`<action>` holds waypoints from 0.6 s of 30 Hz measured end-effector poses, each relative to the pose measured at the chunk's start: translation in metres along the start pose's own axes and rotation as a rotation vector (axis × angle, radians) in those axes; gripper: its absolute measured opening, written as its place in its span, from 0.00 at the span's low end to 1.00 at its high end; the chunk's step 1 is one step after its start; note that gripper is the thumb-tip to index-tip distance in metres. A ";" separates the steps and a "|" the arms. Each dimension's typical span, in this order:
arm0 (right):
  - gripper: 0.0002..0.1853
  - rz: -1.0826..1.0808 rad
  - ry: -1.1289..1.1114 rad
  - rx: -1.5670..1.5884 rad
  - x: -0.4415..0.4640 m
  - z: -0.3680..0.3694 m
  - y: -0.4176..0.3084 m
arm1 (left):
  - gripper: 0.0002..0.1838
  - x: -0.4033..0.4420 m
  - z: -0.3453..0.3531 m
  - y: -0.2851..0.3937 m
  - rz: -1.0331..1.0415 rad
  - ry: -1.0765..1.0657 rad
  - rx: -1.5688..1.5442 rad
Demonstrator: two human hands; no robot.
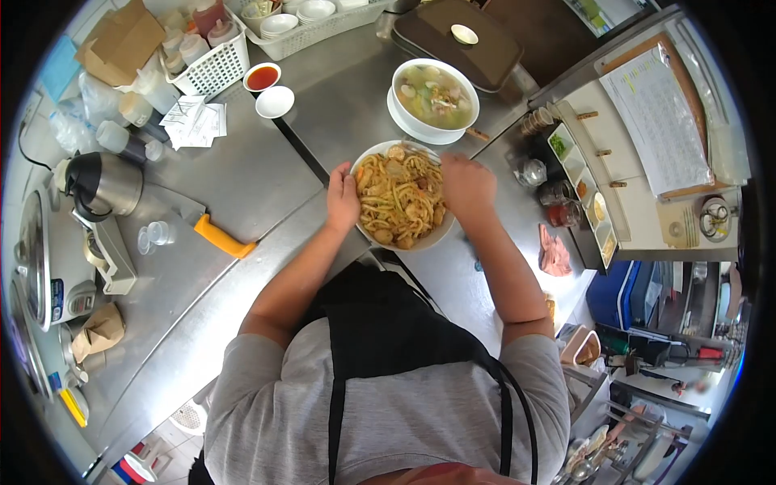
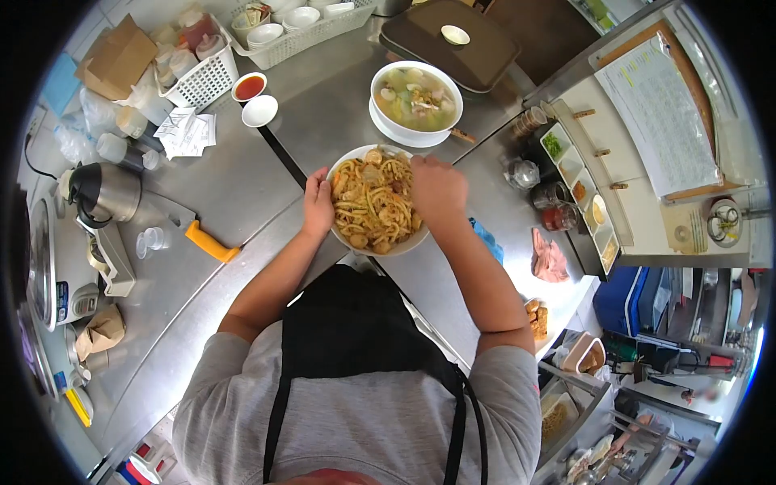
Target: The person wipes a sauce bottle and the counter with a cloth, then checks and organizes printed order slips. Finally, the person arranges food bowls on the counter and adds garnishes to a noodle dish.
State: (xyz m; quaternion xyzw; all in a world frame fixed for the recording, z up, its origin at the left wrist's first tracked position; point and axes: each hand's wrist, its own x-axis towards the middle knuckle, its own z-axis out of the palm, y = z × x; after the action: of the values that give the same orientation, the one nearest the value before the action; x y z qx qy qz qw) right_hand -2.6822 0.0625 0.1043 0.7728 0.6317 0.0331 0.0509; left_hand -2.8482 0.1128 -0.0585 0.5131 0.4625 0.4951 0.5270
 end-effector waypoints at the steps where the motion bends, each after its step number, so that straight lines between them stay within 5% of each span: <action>1: 0.08 -0.037 0.014 -0.009 -0.003 0.002 -0.002 | 0.15 0.000 0.000 0.001 -0.006 -0.006 -0.001; 6: 0.09 -0.021 0.098 0.078 -0.010 -0.014 0.012 | 0.14 0.001 -0.001 0.003 -0.014 -0.014 -0.018; 15: 0.06 -0.007 -0.266 -0.072 -0.070 -0.017 0.048 | 0.15 0.000 -0.002 0.009 -0.013 -0.029 0.034; 18: 0.09 -0.012 -0.174 -0.069 -0.070 -0.003 0.046 | 0.15 -0.001 -0.001 0.012 -0.026 -0.032 0.012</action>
State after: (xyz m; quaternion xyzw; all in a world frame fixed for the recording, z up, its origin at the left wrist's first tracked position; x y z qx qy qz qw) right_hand -2.6519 -0.0152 0.1142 0.7668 0.6280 -0.0125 0.1324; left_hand -2.8501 0.1116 -0.0463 0.5182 0.4635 0.4771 0.5376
